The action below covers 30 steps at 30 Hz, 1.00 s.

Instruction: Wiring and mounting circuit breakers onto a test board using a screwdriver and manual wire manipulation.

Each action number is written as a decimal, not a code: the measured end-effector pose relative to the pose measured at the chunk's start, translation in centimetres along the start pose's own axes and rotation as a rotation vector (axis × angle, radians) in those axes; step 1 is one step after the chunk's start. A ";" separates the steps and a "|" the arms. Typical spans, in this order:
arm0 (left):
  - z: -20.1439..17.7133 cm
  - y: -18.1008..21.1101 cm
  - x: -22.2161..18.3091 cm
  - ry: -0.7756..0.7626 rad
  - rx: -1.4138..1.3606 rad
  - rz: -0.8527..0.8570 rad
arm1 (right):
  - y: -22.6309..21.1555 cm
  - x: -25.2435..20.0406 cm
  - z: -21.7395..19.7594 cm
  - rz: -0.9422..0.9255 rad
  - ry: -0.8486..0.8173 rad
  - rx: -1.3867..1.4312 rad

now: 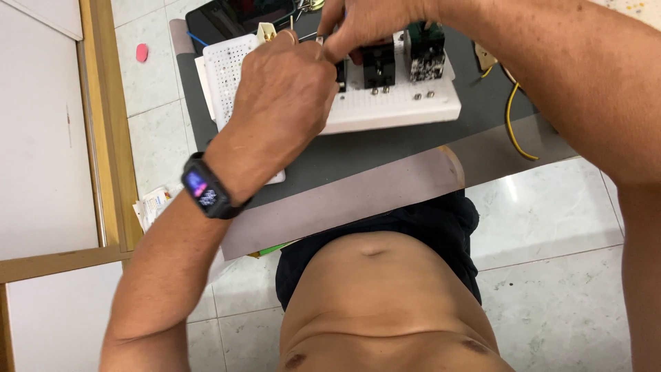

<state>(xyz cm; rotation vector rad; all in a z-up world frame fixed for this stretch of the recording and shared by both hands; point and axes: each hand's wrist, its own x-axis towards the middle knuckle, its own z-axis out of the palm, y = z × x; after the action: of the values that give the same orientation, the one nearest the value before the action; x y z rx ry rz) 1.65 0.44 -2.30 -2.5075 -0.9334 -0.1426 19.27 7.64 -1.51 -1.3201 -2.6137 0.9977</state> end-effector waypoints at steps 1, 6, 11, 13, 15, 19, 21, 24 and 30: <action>-0.7 -0.1 -0.6 0.001 0.000 0.001 | 0.2 -0.1 0.4 0.001 0.000 0.000; -1.3 0.4 -4.7 -0.053 -0.650 0.084 | -1.8 -3.9 1.2 -0.096 0.012 -0.263; -0.3 2.2 -6.4 0.096 -0.853 0.019 | -0.2 -6.3 2.7 -0.375 0.247 -0.532; 0.0 2.5 -6.8 0.134 -0.888 -0.021 | -1.5 -8.5 2.9 -0.453 0.311 -0.695; 0.4 2.6 -7.2 0.188 -0.880 -0.029 | -3.6 -11.0 3.3 -0.365 0.178 -0.730; 0.7 2.7 -7.4 0.202 -0.893 0.001 | -4.3 -11.6 6.3 -0.387 0.212 -0.576; 0.8 2.7 -7.4 0.253 -0.804 0.051 | -4.0 -11.2 7.3 -0.482 0.323 -0.388; 0.5 2.2 -7.5 0.291 -0.805 0.130 | -4.1 -10.9 7.8 -0.464 0.335 -0.284; 0.3 2.4 -7.2 0.362 -0.428 0.324 | -5.6 -10.6 8.2 0.443 -0.041 0.911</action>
<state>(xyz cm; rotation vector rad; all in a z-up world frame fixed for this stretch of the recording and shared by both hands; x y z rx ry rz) -2.36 -5.31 -5.32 -2.8375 -0.3702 -0.7304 19.43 -6.88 -2.34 -1.5627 -1.4816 1.9377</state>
